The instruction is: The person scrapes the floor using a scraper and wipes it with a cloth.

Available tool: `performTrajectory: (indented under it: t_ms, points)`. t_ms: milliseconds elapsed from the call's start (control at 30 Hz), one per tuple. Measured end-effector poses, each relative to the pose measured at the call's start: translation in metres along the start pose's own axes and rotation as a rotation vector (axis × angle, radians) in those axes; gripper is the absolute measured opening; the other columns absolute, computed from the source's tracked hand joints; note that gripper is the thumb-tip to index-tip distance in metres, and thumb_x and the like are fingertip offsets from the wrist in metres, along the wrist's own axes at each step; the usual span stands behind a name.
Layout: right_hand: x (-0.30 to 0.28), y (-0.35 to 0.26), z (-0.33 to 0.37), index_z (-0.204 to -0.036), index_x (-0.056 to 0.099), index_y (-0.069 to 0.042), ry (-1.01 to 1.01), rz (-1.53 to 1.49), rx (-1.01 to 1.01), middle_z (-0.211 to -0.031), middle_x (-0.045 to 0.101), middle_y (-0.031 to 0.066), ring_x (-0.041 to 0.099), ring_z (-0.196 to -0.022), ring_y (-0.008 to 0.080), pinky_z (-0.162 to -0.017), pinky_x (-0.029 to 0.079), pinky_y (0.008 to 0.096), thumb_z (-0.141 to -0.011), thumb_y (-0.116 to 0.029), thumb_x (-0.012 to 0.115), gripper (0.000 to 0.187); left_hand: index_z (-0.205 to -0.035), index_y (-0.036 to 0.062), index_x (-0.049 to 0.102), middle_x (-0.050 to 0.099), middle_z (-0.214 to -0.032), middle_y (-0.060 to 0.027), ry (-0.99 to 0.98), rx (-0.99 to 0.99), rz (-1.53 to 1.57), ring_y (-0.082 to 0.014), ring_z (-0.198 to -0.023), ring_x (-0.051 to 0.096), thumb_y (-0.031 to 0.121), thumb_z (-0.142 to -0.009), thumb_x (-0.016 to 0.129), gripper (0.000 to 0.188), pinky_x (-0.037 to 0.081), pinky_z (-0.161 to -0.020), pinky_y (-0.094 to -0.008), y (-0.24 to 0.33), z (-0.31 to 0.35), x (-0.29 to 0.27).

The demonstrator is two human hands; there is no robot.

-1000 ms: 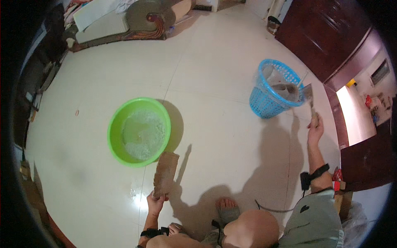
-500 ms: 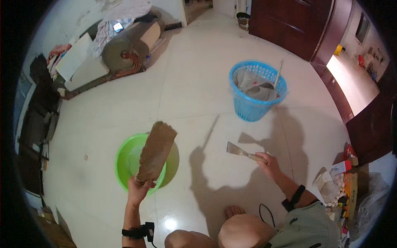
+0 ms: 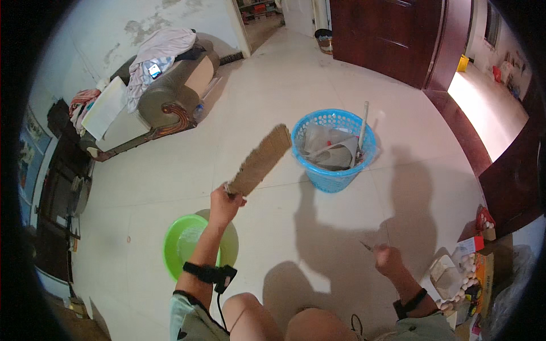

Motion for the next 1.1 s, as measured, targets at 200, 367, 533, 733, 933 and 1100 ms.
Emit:
performTrajectory:
  t_ms: [200,367,533,733,933,1100]
  points:
    - [0.005,-0.033,-0.016,-0.084,0.055,0.001,-0.143,0.185,-0.113,-0.078,0.056,0.0146,0.055,-0.066,0.0235,-0.058,0.046,0.0343,-0.077,-0.012,0.054,0.015,-0.081,-0.005,0.052,0.06,-0.061,-0.0129,0.076,0.13,0.011,-0.0178,-0.055,0.063,-0.001,-0.075,0.051,0.007,0.05,-0.05,-0.028,0.016,-0.065,0.033]
    - [0.019,-0.02,-0.024,-0.103,0.057,-0.006,-0.452,0.108,0.092,-0.092,0.058,0.0163,0.058,-0.086,0.0265,-0.074,0.048,0.0382,-0.082,-0.015,0.048,0.025,-0.079,-0.0045,0.051,0.06,-0.065,-0.0178,0.004,0.123,-0.115,-0.0241,-0.059,0.063,-0.001,-0.07,0.057,0.011,0.049,-0.052,-0.0322,0.042,-0.119,0.071]
    - [0.034,-0.019,-0.018,-0.103,0.057,-0.006,-0.428,0.121,0.066,-0.096,0.057,0.014,0.057,-0.089,0.0248,-0.075,0.048,0.0366,-0.083,-0.018,0.049,0.025,-0.079,-0.002,0.054,0.058,-0.074,-0.0227,-0.15,0.204,-0.346,-0.0398,-0.075,0.056,0.001,-0.059,0.064,0.023,0.046,-0.064,-0.0428,0.026,-0.146,0.131]
    - [0.018,-0.025,-0.015,-0.101,0.056,-0.003,-0.482,0.172,0.108,-0.097,0.056,0.0117,0.057,-0.088,0.0234,-0.073,0.047,0.0354,-0.081,-0.018,0.053,0.026,-0.078,-0.0029,0.054,0.058,-0.073,-0.0235,-0.175,0.166,-0.292,-0.0393,-0.073,0.057,0.004,-0.065,0.057,0.015,0.047,-0.067,-0.0438,0.016,-0.136,0.189]
    - [0.021,-0.024,-0.021,-0.097,0.057,-0.001,-0.457,0.202,0.101,-0.095,0.055,0.0116,0.057,-0.084,0.0228,-0.07,0.046,0.0352,-0.079,-0.017,0.055,0.024,-0.077,-0.0027,0.055,0.06,-0.068,-0.0166,-0.145,0.07,-0.016,-0.026,-0.065,0.061,0.008,-0.068,0.062,0.015,0.049,-0.058,-0.0352,-0.006,-0.13,0.168]
    - [0.036,-0.033,-0.023,-0.099,0.058,-0.004,-0.432,0.276,-0.037,-0.093,0.056,0.0108,0.056,-0.085,0.0238,-0.07,0.045,0.0357,-0.078,-0.019,0.056,0.025,-0.072,-0.0018,0.055,0.059,-0.06,-0.0087,-0.049,0.099,0.076,-0.0129,-0.056,0.06,0.023,-0.078,0.063,0.027,0.049,-0.049,-0.0248,-0.013,-0.088,0.11]
Point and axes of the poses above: each hand's wrist, its own z-axis away from the middle knuckle, its own x-axis out of the palm, y = z × x, the point moved 7 cm from there along -z, towards the middle knuckle
